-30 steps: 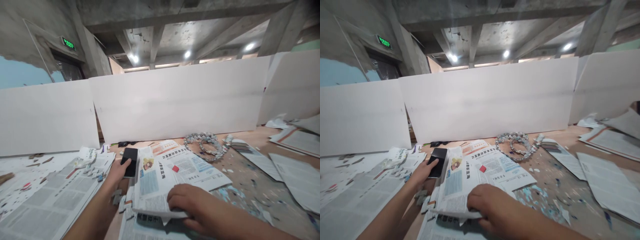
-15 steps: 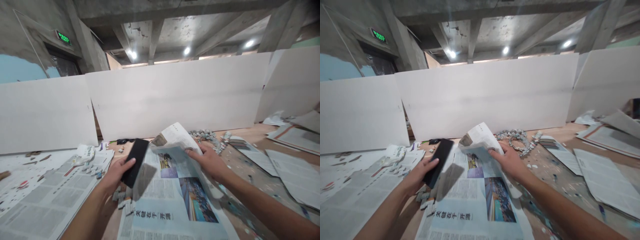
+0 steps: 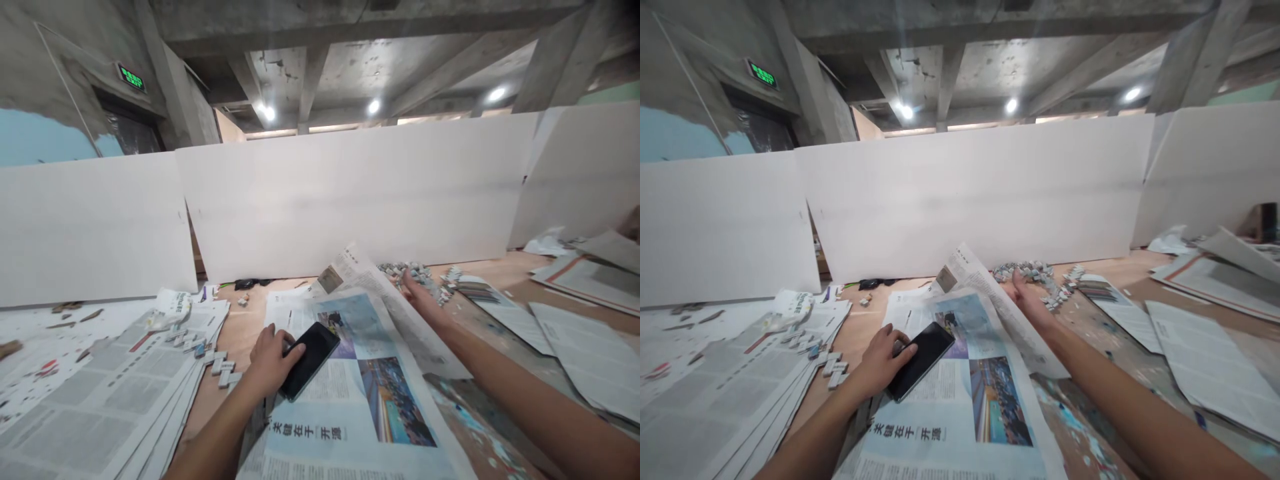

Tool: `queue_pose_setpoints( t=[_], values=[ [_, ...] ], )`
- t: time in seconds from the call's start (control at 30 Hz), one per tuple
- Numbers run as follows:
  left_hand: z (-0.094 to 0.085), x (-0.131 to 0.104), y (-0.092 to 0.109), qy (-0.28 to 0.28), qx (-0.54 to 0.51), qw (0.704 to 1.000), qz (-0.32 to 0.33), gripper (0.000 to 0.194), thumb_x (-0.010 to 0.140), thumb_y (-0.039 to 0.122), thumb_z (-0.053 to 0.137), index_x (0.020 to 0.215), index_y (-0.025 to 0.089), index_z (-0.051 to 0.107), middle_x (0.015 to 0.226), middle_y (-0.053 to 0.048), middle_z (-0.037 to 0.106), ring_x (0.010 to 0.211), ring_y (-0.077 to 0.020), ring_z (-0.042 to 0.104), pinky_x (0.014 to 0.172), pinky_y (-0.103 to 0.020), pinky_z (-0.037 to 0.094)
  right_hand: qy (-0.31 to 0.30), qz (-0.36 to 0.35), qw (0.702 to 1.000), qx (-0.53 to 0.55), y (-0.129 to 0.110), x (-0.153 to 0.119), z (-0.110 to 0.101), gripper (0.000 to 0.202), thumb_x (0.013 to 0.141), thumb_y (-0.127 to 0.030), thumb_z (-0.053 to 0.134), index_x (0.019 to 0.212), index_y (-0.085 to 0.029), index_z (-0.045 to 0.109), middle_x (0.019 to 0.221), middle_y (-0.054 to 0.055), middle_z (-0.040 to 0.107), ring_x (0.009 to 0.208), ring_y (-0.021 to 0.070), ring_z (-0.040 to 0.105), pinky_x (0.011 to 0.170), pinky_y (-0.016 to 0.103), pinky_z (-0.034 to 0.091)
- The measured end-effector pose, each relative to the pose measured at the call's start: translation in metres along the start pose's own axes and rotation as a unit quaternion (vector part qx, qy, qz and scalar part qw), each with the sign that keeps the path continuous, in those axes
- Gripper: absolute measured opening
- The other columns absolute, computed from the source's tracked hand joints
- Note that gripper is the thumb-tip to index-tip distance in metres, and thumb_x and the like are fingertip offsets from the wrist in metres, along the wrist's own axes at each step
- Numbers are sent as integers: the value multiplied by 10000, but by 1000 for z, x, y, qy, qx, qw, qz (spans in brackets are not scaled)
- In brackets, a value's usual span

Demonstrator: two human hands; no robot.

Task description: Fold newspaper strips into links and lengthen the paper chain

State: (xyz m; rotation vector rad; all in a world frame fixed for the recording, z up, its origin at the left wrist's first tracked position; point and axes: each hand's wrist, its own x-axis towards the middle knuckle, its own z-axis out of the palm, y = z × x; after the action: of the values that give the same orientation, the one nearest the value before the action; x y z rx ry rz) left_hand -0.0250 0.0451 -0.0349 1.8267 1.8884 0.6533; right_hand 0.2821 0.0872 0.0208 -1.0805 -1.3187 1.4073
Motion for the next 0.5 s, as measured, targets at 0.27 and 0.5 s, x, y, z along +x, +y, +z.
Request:
queue_pose_setpoints(
  t=[0.27, 0.5],
  values=[
    [-10, 13, -9, 34, -96, 992, -70, 593, 946, 400, 437, 1462, 131, 325, 1532, -174, 388, 1396, -256, 400, 1093, -341, 367, 183, -126, 956, -192, 4, 12, -19, 527, 876, -628, 466, 1148, -203, 617, 1149, 118, 691, 1113, 301, 623, 958, 438, 487],
    [-17, 13, -9, -2, -106, 994, -21, 463, 882, 294, 554, 1318, 138, 558, 1319, -134, 634, 1163, -249, 623, 913, -285, 491, 216, -285, 739, -571, 29, 13, -13, 501, 877, -311, 487, 1320, -79, 502, 1428, 248, 438, 1364, 382, 359, 1110, 570, 281]
  ],
)
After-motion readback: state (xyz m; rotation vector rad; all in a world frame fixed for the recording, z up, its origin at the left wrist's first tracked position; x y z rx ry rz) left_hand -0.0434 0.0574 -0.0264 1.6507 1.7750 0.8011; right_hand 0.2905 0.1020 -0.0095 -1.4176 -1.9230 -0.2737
